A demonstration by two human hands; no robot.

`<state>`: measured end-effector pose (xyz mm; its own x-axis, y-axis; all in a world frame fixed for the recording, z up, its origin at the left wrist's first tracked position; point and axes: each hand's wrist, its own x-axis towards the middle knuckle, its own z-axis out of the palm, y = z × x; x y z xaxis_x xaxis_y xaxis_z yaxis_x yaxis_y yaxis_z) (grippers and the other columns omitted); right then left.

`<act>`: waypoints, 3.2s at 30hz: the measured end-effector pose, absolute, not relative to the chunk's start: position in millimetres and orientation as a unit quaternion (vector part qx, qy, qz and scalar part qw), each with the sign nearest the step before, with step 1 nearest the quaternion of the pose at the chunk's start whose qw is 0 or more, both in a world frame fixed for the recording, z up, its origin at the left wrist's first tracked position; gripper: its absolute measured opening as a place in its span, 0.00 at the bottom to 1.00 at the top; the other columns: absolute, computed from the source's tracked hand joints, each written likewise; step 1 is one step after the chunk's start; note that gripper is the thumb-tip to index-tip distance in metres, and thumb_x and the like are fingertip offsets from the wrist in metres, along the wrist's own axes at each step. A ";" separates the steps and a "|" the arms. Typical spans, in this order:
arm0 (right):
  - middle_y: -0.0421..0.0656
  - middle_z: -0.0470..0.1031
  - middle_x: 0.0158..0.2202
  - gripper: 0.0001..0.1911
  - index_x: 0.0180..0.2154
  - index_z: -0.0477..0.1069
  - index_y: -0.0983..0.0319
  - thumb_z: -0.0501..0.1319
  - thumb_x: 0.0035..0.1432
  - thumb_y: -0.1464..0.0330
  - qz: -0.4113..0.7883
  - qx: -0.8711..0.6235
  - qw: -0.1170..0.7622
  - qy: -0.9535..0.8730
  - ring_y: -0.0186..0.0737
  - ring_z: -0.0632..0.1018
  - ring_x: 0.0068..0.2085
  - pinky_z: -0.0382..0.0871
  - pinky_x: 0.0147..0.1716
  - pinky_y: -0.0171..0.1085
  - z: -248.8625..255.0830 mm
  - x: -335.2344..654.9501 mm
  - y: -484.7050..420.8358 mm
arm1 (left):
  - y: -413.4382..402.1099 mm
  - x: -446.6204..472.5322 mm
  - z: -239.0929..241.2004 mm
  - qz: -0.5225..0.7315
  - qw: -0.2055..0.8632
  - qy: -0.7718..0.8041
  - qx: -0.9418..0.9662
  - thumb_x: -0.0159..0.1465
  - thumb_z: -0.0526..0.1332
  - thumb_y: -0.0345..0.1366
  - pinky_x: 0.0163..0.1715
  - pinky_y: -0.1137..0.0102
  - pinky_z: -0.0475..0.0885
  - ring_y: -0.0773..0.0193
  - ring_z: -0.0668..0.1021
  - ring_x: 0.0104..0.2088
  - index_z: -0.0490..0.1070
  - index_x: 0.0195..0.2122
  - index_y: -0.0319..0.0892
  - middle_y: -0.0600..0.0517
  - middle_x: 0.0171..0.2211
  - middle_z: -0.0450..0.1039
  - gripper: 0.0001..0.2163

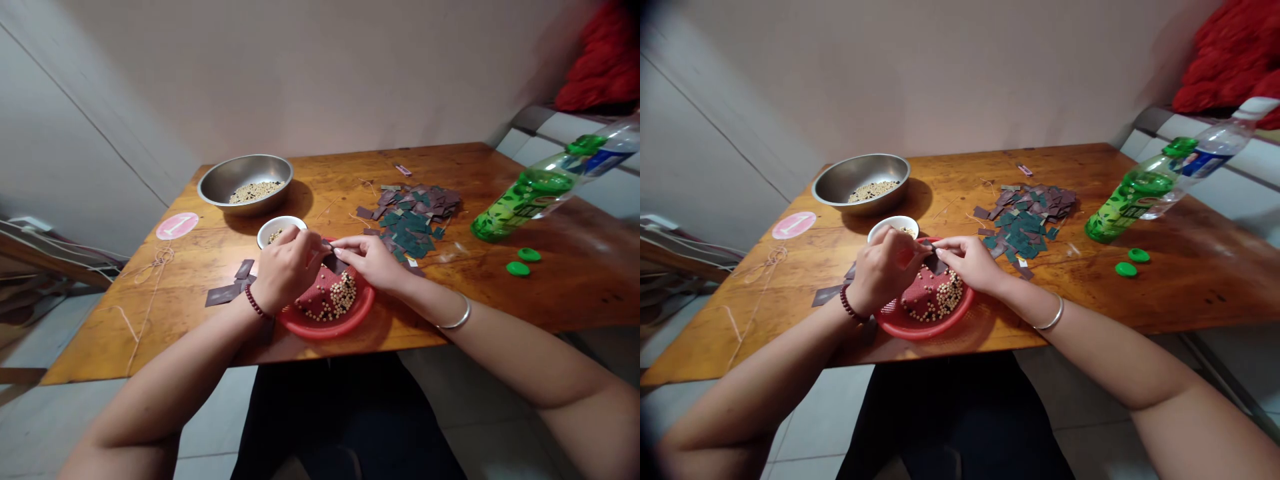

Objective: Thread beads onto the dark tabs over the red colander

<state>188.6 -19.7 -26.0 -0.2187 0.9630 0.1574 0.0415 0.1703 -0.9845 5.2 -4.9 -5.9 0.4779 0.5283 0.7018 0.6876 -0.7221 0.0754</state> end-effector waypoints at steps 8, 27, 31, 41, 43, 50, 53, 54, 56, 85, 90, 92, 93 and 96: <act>0.48 0.79 0.41 0.13 0.41 0.76 0.65 0.60 0.54 0.68 0.476 -0.413 0.469 -0.618 0.41 0.80 0.38 0.73 0.41 0.41 -28.6 188.2 -20.0 | -5.0 6.3 -6.1 -0.368 0.131 -0.350 -0.851 0.59 0.61 0.37 0.31 0.71 0.68 0.64 0.74 0.34 0.61 0.35 0.43 0.54 0.29 0.71 0.08; 0.47 0.79 0.41 0.13 0.41 0.76 0.64 0.60 0.54 0.68 0.444 -0.440 0.495 -0.604 0.41 0.80 0.39 0.75 0.42 0.41 -28.1 190.1 -17.6 | -3.5 5.5 -2.0 -0.383 0.124 -0.432 -0.807 0.62 0.59 0.39 0.37 0.68 0.68 0.62 0.72 0.37 0.63 0.37 0.42 0.51 0.34 0.72 0.08; 0.47 0.80 0.40 0.12 0.40 0.76 0.65 0.60 0.54 0.68 0.431 -0.453 0.506 -0.594 0.40 0.80 0.38 0.75 0.41 0.40 -27.8 192.8 -15.3 | -5.2 6.5 -0.7 -0.369 0.128 -0.423 -0.818 0.62 0.58 0.36 0.39 0.66 0.68 0.61 0.70 0.38 0.64 0.38 0.42 0.51 0.35 0.73 0.06; 0.47 0.80 0.40 0.13 0.40 0.76 0.64 0.60 0.53 0.67 0.425 -0.465 0.504 -0.591 0.41 0.80 0.39 0.74 0.40 0.39 -31.5 194.9 -11.9 | 7.6 -3.5 5.5 -0.417 0.151 -0.459 -0.770 0.60 0.56 0.32 0.40 0.63 0.70 0.57 0.71 0.42 0.65 0.42 0.43 0.49 0.37 0.73 0.08; 0.47 0.80 0.40 0.12 0.39 0.76 0.64 0.60 0.54 0.67 0.423 -0.466 0.506 -0.590 0.40 0.80 0.38 0.74 0.40 0.39 -31.4 194.6 -12.4 | 21.0 -11.8 5.6 -0.419 0.166 -0.477 -0.755 0.60 0.57 0.32 0.40 0.60 0.70 0.55 0.71 0.43 0.65 0.42 0.43 0.48 0.36 0.73 0.09; 0.47 0.80 0.38 0.12 0.40 0.76 0.65 0.60 0.54 0.67 0.423 -0.472 0.507 -0.585 0.41 0.80 0.37 0.74 0.39 0.40 -30.5 194.2 -13.2 | 53.8 -42.3 -5.6 -0.253 0.165 -0.542 -0.784 0.58 0.58 0.32 0.28 0.65 0.67 0.55 0.71 0.33 0.70 0.32 0.44 0.48 0.27 0.74 0.03; 0.48 0.80 0.38 0.13 0.39 0.76 0.65 0.60 0.53 0.67 0.426 -0.477 0.506 -0.579 0.42 0.80 0.37 0.74 0.39 0.41 -30.4 193.8 -12.5 | 57.3 -47.2 -10.7 -0.193 0.121 -0.552 -0.802 0.57 0.59 0.36 0.27 0.68 0.65 0.58 0.71 0.28 0.73 0.29 0.45 0.49 0.27 0.76 0.04; 0.48 0.80 0.38 0.13 0.39 0.76 0.65 0.60 0.53 0.67 0.424 -0.479 0.506 -0.578 0.42 0.80 0.37 0.74 0.39 0.41 -30.4 193.7 -12.3 | 58.0 -47.6 -11.7 -0.186 0.105 -0.550 -0.808 0.57 0.60 0.39 0.27 0.68 0.65 0.59 0.71 0.28 0.74 0.30 0.46 0.50 0.27 0.76 0.05; 0.49 0.80 0.38 0.13 0.40 0.76 0.66 0.60 0.53 0.67 0.419 -0.480 0.507 -0.580 0.42 0.80 0.38 0.74 0.40 0.41 -30.2 193.8 -12.0 | 58.7 -47.3 -12.3 -0.180 0.084 -0.549 -0.811 0.56 0.61 0.45 0.27 0.68 0.66 0.59 0.72 0.28 0.75 0.31 0.47 0.50 0.28 0.77 0.09; 0.49 0.80 0.39 0.14 0.40 0.76 0.66 0.60 0.53 0.66 0.411 -0.480 0.506 -0.587 0.43 0.80 0.38 0.74 0.39 0.41 -31.9 196.3 -10.2 | 45.2 -30.3 8.0 -0.019 0.004 -0.615 -0.788 0.58 0.58 0.47 0.31 0.69 0.68 0.57 0.77 0.34 0.77 0.34 0.52 0.51 0.33 0.78 0.11; 0.48 0.80 0.39 0.13 0.40 0.76 0.66 0.60 0.53 0.67 0.396 -0.489 0.508 -0.588 0.42 0.80 0.38 0.74 0.40 0.41 -31.0 195.8 -10.4 | 43.9 -30.0 1.4 -0.038 0.064 -0.605 -0.793 0.61 0.52 0.47 0.29 0.69 0.66 0.56 0.77 0.34 0.74 0.38 0.50 0.49 0.33 0.77 0.14; 0.49 0.80 0.40 0.13 0.40 0.76 0.66 0.60 0.54 0.67 0.398 -0.491 0.506 -0.587 0.42 0.80 0.38 0.74 0.40 0.41 -30.8 195.5 -10.6 | 42.7 -28.8 -0.4 -0.048 0.080 -0.606 -0.790 0.62 0.50 0.46 0.28 0.69 0.66 0.57 0.76 0.33 0.73 0.38 0.48 0.48 0.32 0.76 0.15; 0.49 0.80 0.40 0.14 0.40 0.76 0.66 0.60 0.54 0.67 0.400 -0.490 0.505 -0.587 0.42 0.80 0.38 0.74 0.40 0.41 -30.8 195.4 -10.6 | 42.1 -27.9 -0.8 -0.054 0.083 -0.606 -0.789 0.63 0.49 0.46 0.27 0.70 0.65 0.57 0.76 0.32 0.73 0.37 0.48 0.48 0.31 0.75 0.15; 0.49 0.80 0.39 0.14 0.40 0.76 0.66 0.60 0.53 0.66 0.402 -0.490 0.505 -0.586 0.43 0.80 0.38 0.74 0.40 0.41 -30.8 195.5 -10.6 | 40.2 -24.8 0.4 -0.092 0.087 -0.593 -0.795 0.65 0.46 0.46 0.26 0.70 0.63 0.58 0.75 0.31 0.72 0.32 0.45 0.48 0.30 0.74 0.17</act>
<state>195.5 -10.6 -30.8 -0.0109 0.9800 0.1986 0.1686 0.1976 -0.9657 -24.8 40.2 0.4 0.2802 0.9272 0.2488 0.9590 -0.2818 -0.0297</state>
